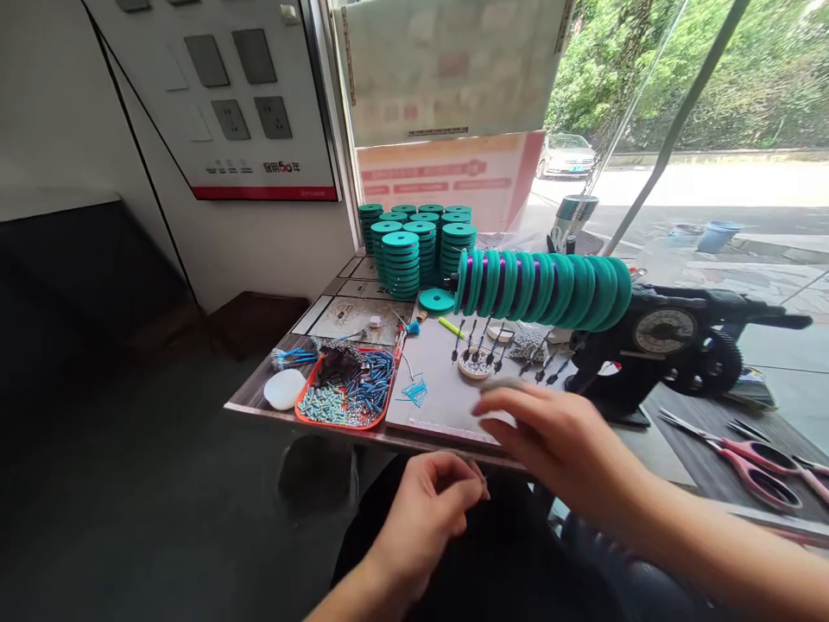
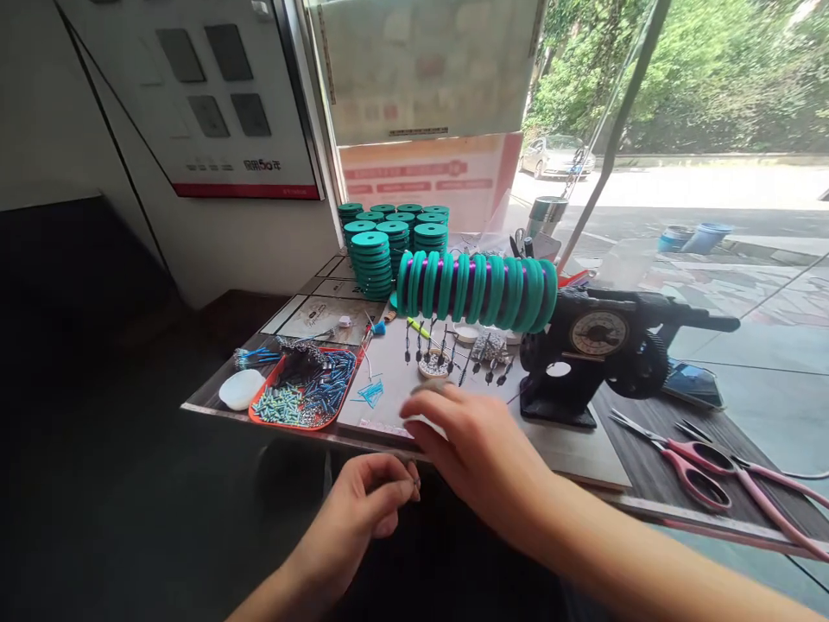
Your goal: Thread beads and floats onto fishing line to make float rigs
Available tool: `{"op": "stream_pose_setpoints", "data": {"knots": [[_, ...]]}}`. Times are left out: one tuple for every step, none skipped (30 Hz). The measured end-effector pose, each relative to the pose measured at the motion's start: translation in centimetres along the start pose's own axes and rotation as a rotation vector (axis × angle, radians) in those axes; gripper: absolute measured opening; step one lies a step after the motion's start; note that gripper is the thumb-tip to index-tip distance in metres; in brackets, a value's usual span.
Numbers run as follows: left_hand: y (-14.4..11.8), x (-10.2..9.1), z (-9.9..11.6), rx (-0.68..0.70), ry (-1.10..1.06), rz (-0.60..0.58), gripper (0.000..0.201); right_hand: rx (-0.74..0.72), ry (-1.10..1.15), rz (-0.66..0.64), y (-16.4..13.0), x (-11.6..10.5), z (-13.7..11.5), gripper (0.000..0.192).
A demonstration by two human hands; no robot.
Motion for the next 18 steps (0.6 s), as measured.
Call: {"op": "stream_pose_setpoints", "data": {"knots": [[0.1,0.1,-0.2,-0.170,-0.184,-0.036,0.008,-0.267,-0.190,0.153,-1.6,-0.2,0.0,0.017],[0.1,0.2,-0.4,-0.291,-0.310,-0.056,0.009,-0.523,-0.352,0.262,-3.2,0.0,0.1,0.018],[0.1,0.2,-0.6,-0.366,-0.380,-0.063,0.013,-0.680,-0.469,0.246,-4.6,0.5,0.5,0.021],[0.1,0.3,-0.8,-0.402,-0.406,-0.064,0.016,-0.759,-0.555,0.222,-5.6,1.1,1.0,0.024],[0.1,0.4,-1.0,-0.420,-0.412,-0.063,0.019,-0.800,-0.611,0.211,-6.3,1.8,1.5,0.026],[0.0,0.5,-1.2,-0.440,-0.425,-0.060,0.021,-0.814,-0.648,0.198,-6.6,2.4,1.9,0.029],[-0.1,0.5,-1.3,-0.456,-0.435,-0.053,0.023,-0.819,-0.670,0.208,-6.8,2.9,2.3,0.032],[-0.1,0.6,-1.4,-0.467,-0.442,-0.044,0.024,-0.829,-0.679,0.235,-6.7,3.3,2.5,0.034],[-0.2,0.7,-1.5,-0.475,-0.446,-0.037,0.025,-0.845,-0.667,0.263,-6.6,3.6,2.6,0.035],[-0.3,0.7,-1.5,-0.479,-0.446,-0.034,0.025,-0.835,-0.606,0.283,-6.5,3.8,2.7,0.035],[-0.3,0.7,-1.5,-0.477,-0.444,-0.036,0.025,-0.795,-0.506,0.305,-6.4,3.8,2.9,0.033],[-0.4,0.8,-1.5,-0.471,-0.440,-0.044,0.024,-0.737,-0.401,0.322,-6.3,3.9,3.0,0.031],[-0.3,0.8,-1.4,-0.458,-0.429,-0.060,0.023,-0.642,-0.279,0.334,-6.3,3.9,3.3,0.027],[-0.3,0.9,-1.3,-0.433,-0.404,-0.082,0.020,-0.498,-0.128,0.322,-6.4,4.1,3.6,0.024],[-0.3,0.9,-1.2,-0.399,-0.364,-0.109,0.017,-0.302,0.065,0.281,-6.4,4.4,4.1,0.021],[-0.3,1.0,-1.1,-0.361,-0.316,-0.138,0.013,-0.082,0.274,0.218,-6.6,4.8,4.7,0.022],[-0.3,1.1,-1.0,-0.328,-0.273,-0.162,0.010,0.127,0.480,0.138,-6.9,5.5,5.2,0.027],[-0.3,1.2,-0.9,-0.271,-0.205,-0.170,0.009,0.309,0.667,0.055,-7.2,6.1,5.5,0.033]]}}
Point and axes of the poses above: each hand's wrist, its own y-axis towards the middle knuckle, its own x-axis out of the palm, z = x × y, the point moved 2 cm from there along y, towards the middle knuckle, and after that the axes turned 1 degree about y, right-handed, at the moved point
